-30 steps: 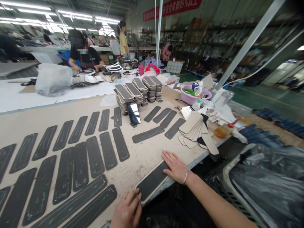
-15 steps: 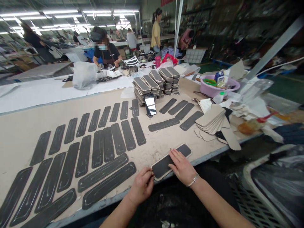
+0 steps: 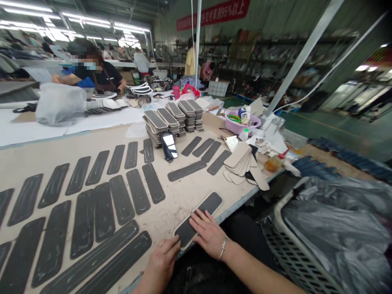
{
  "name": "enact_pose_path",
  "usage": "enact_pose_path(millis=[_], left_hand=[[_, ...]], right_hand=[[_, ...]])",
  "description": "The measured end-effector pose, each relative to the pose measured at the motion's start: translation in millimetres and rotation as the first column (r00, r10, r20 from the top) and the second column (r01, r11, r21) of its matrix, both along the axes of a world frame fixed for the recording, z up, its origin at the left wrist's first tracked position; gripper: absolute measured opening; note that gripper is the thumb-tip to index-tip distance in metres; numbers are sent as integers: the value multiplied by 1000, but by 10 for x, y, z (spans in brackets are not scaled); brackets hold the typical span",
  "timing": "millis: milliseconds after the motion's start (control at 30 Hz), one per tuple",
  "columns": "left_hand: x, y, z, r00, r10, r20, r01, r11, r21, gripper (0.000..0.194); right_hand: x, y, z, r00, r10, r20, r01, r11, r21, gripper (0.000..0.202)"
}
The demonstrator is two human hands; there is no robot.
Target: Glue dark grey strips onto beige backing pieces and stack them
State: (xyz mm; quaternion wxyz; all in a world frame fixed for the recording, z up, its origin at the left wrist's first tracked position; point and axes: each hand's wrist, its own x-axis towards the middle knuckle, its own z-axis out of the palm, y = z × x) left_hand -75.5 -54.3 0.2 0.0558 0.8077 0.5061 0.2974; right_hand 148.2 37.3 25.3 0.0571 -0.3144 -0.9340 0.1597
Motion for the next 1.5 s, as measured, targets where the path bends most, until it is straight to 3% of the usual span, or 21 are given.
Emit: enact_pose_path(millis=[367, 600, 833, 1000, 1100, 1200, 1333, 1500], left_hand=[[-40, 11, -91, 998, -37, -56, 36, 999, -8, 33], [6, 28, 62, 998, -45, -51, 45, 999, -1, 27], [48, 34, 109, 997, -8, -73, 9, 1000, 17, 23], [34, 73, 14, 1000, 5, -22, -2, 993, 120, 19], [54, 61, 38, 1000, 17, 6, -17, 996, 83, 17], [110, 24, 109, 997, 51, 52, -52, 999, 13, 17], [167, 10, 152, 988, 107, 114, -102, 994, -46, 18], [61, 82, 59, 982, 117, 149, -107, 991, -74, 25]], right_hand=[[-13, 17, 51, 1000, -19, -12, 18, 996, -89, 56], [28, 53, 133, 997, -30, -68, 19, 988, -152, 60], [287, 364, 4, 945, -326, 16, 326, 945, -15, 60], [345, 484, -16, 941, -330, 71, 333, 942, -29, 62], [342, 494, -33, 943, -329, 48, 331, 943, -46, 60], [373, 552, -88, 906, -424, -14, 423, 905, -38, 59], [450, 702, -119, 787, -611, -80, 614, 790, 7, 64], [475, 802, -42, 759, -650, -49, 651, 759, 20, 75]])
